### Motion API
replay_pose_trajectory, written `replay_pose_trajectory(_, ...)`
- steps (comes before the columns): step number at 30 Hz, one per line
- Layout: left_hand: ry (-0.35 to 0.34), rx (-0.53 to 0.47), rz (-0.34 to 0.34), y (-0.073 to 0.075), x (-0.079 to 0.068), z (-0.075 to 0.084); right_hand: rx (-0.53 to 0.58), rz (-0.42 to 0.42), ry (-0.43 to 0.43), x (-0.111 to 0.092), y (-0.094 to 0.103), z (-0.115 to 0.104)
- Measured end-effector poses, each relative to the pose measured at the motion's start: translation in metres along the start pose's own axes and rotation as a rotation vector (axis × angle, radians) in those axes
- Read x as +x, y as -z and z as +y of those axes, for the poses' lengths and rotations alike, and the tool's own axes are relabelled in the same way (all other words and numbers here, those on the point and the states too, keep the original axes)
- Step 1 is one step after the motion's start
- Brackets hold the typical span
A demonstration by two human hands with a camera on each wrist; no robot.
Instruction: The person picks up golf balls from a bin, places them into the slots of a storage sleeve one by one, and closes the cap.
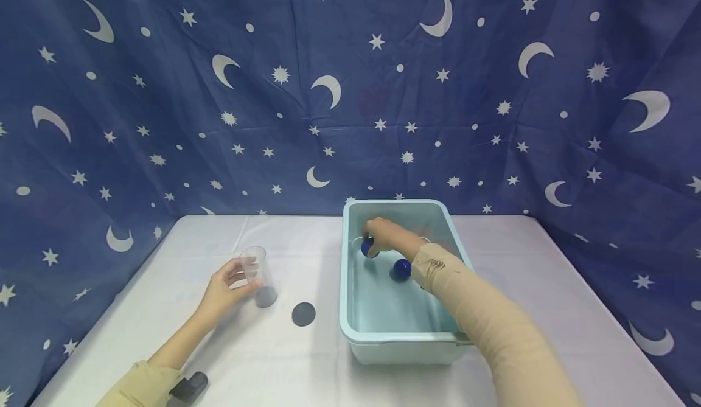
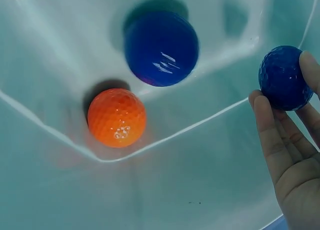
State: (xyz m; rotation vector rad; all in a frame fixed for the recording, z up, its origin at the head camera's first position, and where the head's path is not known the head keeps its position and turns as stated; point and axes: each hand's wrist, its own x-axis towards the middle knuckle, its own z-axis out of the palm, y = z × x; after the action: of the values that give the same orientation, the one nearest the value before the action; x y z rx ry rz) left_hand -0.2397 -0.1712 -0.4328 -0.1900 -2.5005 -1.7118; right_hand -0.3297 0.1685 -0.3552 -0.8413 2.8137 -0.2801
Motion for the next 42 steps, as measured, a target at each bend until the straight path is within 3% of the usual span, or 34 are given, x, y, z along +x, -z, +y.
replay_pose_trajectory(7,0.000,-0.004,-0.012,-0.002,0.001,0.003,-0.008,0.013,-0.001,-0.007,0.005,0.002)
replay_pose_trajectory(21,-0.031,0.003,-0.037,-0.006,0.008,0.009,0.090,0.049,0.008,-0.025,0.019,0.003)
replay_pose_trajectory(31,-0.106,-0.009,-0.044,-0.008,0.015,0.018,0.151,0.083,0.020,-0.033,0.029,-0.002)
replay_pose_trajectory(42,-0.116,-0.031,-0.069,-0.014,0.024,0.041,0.236,0.113,-0.019,-0.040,0.037,0.000)
